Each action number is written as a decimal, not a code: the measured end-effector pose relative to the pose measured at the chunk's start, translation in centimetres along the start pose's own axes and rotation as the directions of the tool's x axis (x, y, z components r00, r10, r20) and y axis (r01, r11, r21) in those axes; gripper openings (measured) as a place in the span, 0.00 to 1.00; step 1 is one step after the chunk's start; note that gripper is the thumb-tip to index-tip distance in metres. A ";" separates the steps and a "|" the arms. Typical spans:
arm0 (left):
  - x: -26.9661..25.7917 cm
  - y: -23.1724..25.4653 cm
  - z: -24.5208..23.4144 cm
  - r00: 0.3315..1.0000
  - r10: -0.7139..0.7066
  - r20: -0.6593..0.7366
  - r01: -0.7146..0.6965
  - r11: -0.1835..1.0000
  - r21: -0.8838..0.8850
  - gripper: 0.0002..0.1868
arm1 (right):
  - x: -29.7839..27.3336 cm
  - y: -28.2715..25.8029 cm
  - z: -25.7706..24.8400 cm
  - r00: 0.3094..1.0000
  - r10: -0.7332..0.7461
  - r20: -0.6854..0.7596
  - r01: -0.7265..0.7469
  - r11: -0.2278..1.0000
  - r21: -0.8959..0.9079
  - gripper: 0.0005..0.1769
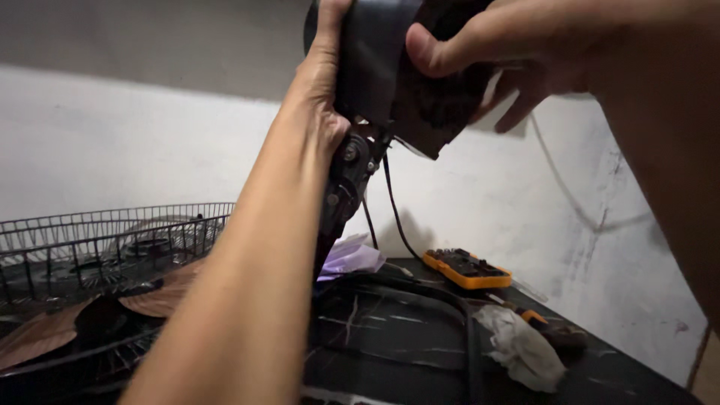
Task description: The person reassembles an electric fan by aligning and securing the motor housing halves, then tightening the screws with a screwdriver. The fan blades and cage remain disassembled on the table.
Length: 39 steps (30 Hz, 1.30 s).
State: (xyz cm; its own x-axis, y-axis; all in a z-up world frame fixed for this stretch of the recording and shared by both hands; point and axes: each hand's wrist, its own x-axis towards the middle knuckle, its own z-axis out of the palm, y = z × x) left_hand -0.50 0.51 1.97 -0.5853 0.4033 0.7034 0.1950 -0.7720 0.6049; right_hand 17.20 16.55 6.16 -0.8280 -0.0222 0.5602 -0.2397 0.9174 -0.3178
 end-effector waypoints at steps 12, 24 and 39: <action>0.4 1.0 0.2 0.985 -0.116 0.126 0.134 0.981 -0.142 0.53 | -0.2 -1.0 1.2 0.994 0.012 -0.111 0.026 0.942 0.333 0.50; -0.1 0.5 1.1 0.992 -0.119 -0.032 0.111 0.976 -0.189 0.41 | 0.5 -1.3 2.7 0.922 0.140 -0.361 0.015 0.919 0.395 0.77; 0.1 0.6 1.1 0.996 -0.077 -0.045 0.073 0.994 -0.078 0.46 | 0.6 -2.3 1.4 0.945 0.166 -0.282 -0.091 0.961 0.260 0.74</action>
State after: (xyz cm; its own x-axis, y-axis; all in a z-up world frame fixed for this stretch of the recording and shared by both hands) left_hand 0.44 0.61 2.78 -0.6338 0.4389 0.6369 0.0896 -0.7762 0.6241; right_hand 16.55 13.84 6.20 -0.6792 0.2433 0.6925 -0.2868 0.7804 -0.5556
